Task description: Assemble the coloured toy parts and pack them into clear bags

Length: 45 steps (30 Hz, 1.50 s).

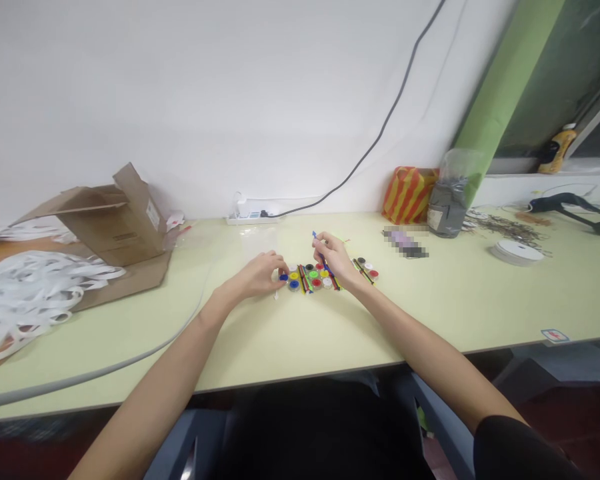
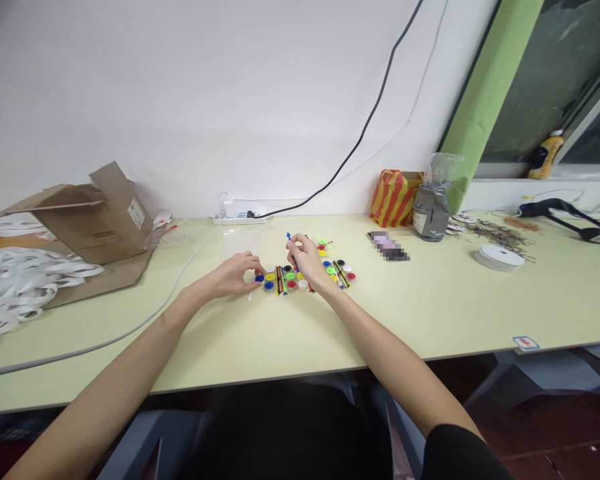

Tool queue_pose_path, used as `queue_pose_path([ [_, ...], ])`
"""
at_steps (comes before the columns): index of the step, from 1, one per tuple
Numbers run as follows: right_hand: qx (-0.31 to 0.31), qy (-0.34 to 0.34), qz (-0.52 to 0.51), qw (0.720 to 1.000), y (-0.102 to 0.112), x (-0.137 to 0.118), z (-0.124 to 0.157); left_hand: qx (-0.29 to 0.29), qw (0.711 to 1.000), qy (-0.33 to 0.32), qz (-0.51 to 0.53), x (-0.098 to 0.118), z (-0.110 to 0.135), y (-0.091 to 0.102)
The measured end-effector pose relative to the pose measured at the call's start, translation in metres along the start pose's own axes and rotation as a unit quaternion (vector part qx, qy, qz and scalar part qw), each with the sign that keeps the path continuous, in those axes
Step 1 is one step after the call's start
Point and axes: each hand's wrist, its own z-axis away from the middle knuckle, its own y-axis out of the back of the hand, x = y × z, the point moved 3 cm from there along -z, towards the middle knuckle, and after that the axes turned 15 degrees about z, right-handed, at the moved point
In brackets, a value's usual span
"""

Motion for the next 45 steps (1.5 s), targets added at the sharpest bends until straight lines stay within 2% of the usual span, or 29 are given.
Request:
queue_pose_path([
  [14,-0.008,0.003,-0.006,1.000,0.000,-0.003,0.002,0.003,1.000,-0.001,-0.011,-0.005,0.001,-0.002],
  [28,-0.021,-0.010,0.002,1.000,-0.001,0.002,0.001,0.017,1.000,-0.007,0.003,0.000,-0.001,0.001],
  [31,-0.019,-0.003,0.003,1.000,-0.001,0.004,0.000,0.044,0.999,-0.020,-0.003,0.002,-0.002,0.004],
  [36,0.023,0.063,0.073,0.995,0.002,0.001,0.001,0.136,0.991,-0.009,0.001,0.009,0.000,0.012],
  [38,-0.004,0.063,0.079,0.995,-0.001,-0.001,0.002,0.141,0.990,0.004,0.027,0.013,0.001,0.011],
  [41,-0.080,0.044,0.017,0.996,-0.009,-0.005,0.006,0.116,0.991,0.017,0.072,0.021,0.000,0.004],
  [45,-0.113,0.035,-0.043,0.992,-0.016,-0.012,0.010,0.087,0.991,0.015,0.101,0.027,-0.005,-0.008],
])
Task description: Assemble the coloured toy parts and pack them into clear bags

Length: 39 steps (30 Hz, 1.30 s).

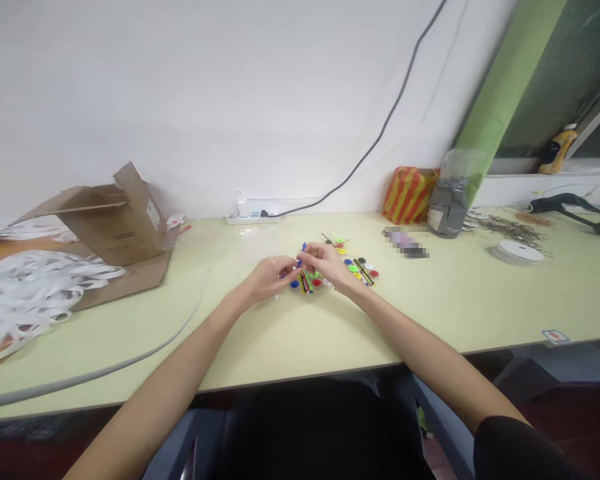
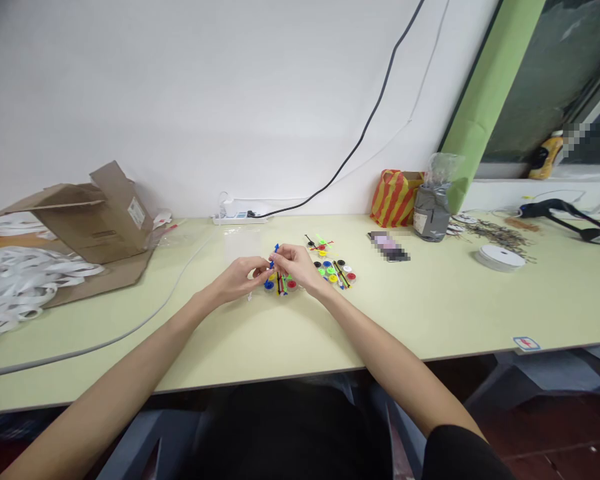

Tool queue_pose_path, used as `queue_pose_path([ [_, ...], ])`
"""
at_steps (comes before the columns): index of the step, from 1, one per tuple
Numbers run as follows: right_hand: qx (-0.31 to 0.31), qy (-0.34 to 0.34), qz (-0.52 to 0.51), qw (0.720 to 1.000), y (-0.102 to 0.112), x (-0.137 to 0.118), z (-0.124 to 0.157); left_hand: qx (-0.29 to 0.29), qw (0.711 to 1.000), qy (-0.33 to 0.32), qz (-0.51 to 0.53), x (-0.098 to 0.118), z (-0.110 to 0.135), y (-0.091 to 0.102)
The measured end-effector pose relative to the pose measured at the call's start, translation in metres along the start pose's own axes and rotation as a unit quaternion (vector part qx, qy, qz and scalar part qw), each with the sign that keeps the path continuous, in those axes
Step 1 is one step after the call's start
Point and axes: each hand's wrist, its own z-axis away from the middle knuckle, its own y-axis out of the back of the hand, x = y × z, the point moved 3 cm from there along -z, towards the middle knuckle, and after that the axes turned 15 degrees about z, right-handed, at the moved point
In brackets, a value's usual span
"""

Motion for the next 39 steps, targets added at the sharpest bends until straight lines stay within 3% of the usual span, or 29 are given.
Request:
queue_pose_path([
  [10,0.040,-0.029,-0.006,0.999,0.004,0.006,-0.002,0.048,0.996,-0.011,-0.081,-0.003,-0.001,0.004],
  [20,-0.039,-0.010,-0.014,0.999,0.002,0.000,0.000,0.058,0.998,0.016,-0.032,-0.001,-0.001,0.003],
  [26,-0.057,-0.021,-0.035,0.998,-0.001,0.001,0.003,0.040,0.999,-0.002,-0.030,-0.001,0.001,0.005],
  [33,0.024,-0.062,-0.059,0.996,0.003,0.009,0.002,0.025,0.993,-0.007,-0.112,-0.005,-0.001,0.014],
  [35,0.057,-0.077,-0.046,0.994,0.007,0.013,0.001,0.010,0.987,0.020,-0.161,-0.009,-0.001,0.019],
  [39,0.077,-0.087,-0.036,0.993,0.013,0.020,-0.002,-0.026,0.955,0.140,-0.259,-0.028,0.005,0.034],
])
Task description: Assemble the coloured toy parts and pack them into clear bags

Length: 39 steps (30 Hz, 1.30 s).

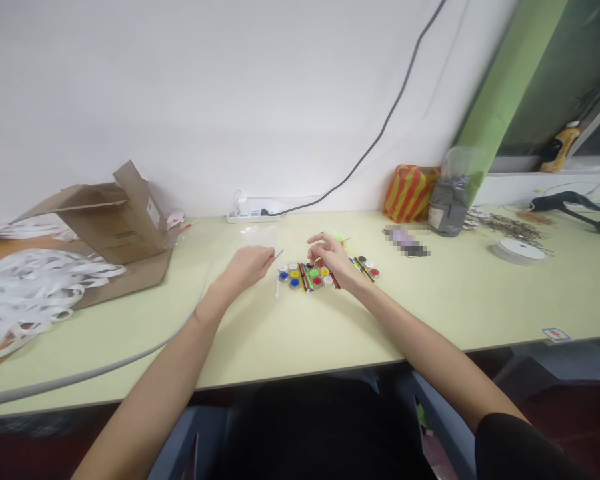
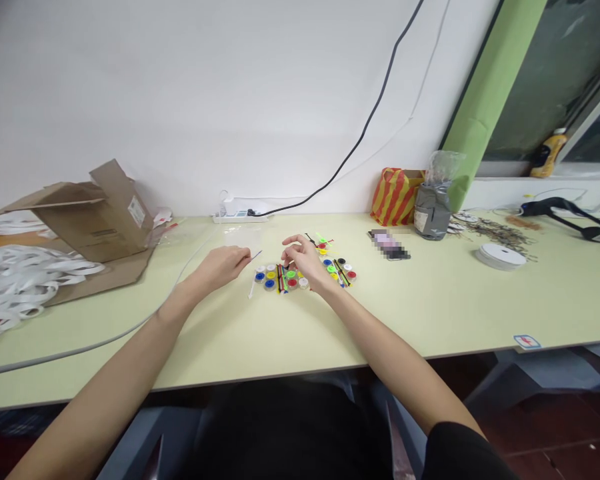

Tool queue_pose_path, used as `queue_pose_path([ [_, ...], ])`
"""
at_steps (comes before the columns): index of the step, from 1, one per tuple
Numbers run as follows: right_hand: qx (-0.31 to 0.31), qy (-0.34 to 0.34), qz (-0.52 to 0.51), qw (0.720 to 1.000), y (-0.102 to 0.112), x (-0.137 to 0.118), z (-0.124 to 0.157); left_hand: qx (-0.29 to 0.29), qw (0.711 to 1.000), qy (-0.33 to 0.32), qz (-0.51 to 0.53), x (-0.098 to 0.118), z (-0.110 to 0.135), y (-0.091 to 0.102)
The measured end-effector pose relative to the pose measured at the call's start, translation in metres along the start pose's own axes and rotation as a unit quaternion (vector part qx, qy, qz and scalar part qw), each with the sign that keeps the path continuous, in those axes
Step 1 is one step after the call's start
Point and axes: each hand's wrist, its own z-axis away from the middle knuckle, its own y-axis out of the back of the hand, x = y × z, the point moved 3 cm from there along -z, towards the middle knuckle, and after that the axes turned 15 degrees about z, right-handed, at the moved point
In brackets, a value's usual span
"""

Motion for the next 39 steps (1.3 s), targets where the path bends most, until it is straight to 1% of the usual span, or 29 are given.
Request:
queue_pose_path([
  [2,-0.006,0.004,0.000,1.000,0.001,0.003,-0.002,-0.020,0.999,0.030,-0.005,-0.012,0.002,0.000],
  [6,-0.015,0.014,0.001,1.000,-0.001,0.006,-0.006,-0.074,0.996,0.049,0.023,-0.026,0.005,-0.007],
  [9,-0.016,0.022,0.006,1.000,-0.002,0.007,-0.007,-0.101,0.992,0.044,0.053,-0.026,0.004,-0.014],
  [13,-0.011,0.026,0.016,0.999,-0.001,0.006,-0.008,-0.123,0.988,0.033,0.088,-0.019,0.003,-0.018],
  [22,-0.020,0.029,0.025,0.999,0.000,0.001,-0.006,-0.130,0.984,0.027,0.122,-0.009,0.004,-0.017],
  [39,-0.023,0.029,0.039,0.999,0.000,-0.005,-0.003,-0.124,0.982,0.011,0.143,-0.008,0.003,-0.020],
])
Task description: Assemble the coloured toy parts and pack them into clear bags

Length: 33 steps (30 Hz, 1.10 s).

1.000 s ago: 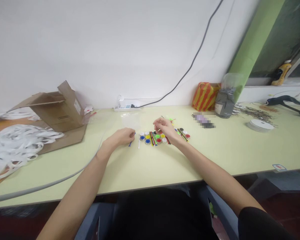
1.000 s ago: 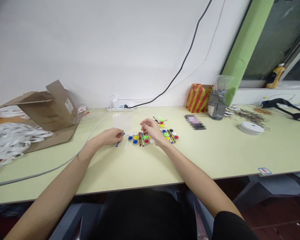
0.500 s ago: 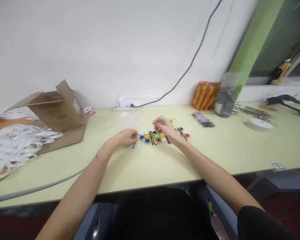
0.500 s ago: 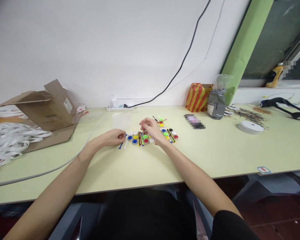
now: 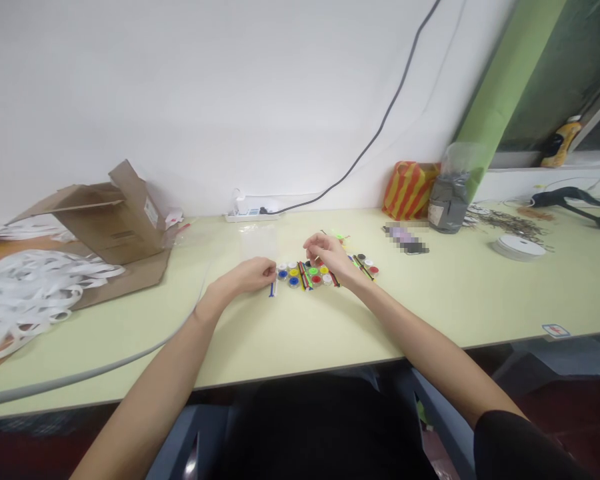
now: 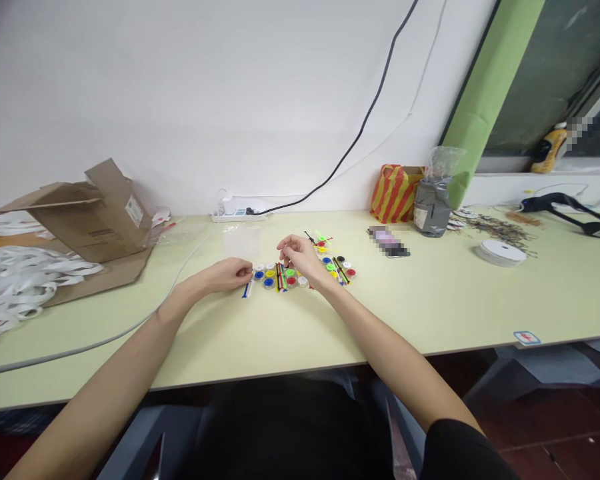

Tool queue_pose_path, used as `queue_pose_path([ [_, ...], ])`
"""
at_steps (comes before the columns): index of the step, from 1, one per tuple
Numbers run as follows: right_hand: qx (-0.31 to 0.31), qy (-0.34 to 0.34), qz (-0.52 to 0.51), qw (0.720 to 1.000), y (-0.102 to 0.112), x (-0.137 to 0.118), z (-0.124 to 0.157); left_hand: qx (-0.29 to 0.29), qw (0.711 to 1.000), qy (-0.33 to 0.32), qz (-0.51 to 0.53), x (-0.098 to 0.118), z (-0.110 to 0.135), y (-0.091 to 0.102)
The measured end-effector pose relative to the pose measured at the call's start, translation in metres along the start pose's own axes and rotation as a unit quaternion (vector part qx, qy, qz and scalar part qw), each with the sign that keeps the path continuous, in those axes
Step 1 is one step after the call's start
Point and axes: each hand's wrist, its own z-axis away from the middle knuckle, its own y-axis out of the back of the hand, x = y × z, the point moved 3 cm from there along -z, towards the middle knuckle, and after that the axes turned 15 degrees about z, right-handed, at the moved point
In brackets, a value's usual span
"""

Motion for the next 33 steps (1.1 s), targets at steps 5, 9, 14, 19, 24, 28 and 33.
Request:
queue_pose_path([
  [5,0.004,0.007,0.001,1.000,0.001,0.001,0.000,0.003,1.000,0.002,-0.003,0.000,0.000,0.001],
  [9,0.039,0.010,0.008,0.999,0.005,0.003,-0.002,0.005,1.000,0.004,-0.003,0.001,-0.001,0.002],
  [14,0.189,-0.019,0.103,0.976,0.032,0.012,-0.009,0.008,1.000,0.004,0.003,0.000,-0.001,0.004],
  [19,0.239,-0.032,0.318,0.917,0.074,0.024,-0.018,0.012,1.000,-0.004,0.013,-0.003,-0.002,0.003],
  [24,0.109,-0.069,0.563,0.816,0.085,0.037,-0.029,0.023,0.999,-0.016,0.023,-0.006,-0.002,0.002],
  [28,0.057,-0.091,0.608,0.787,0.078,0.045,-0.035,0.033,0.999,-0.021,0.020,-0.007,-0.001,0.002],
  [33,0.057,-0.103,0.633,0.765,0.081,0.049,-0.036,0.072,0.997,-0.028,-0.005,-0.003,-0.001,0.005],
])
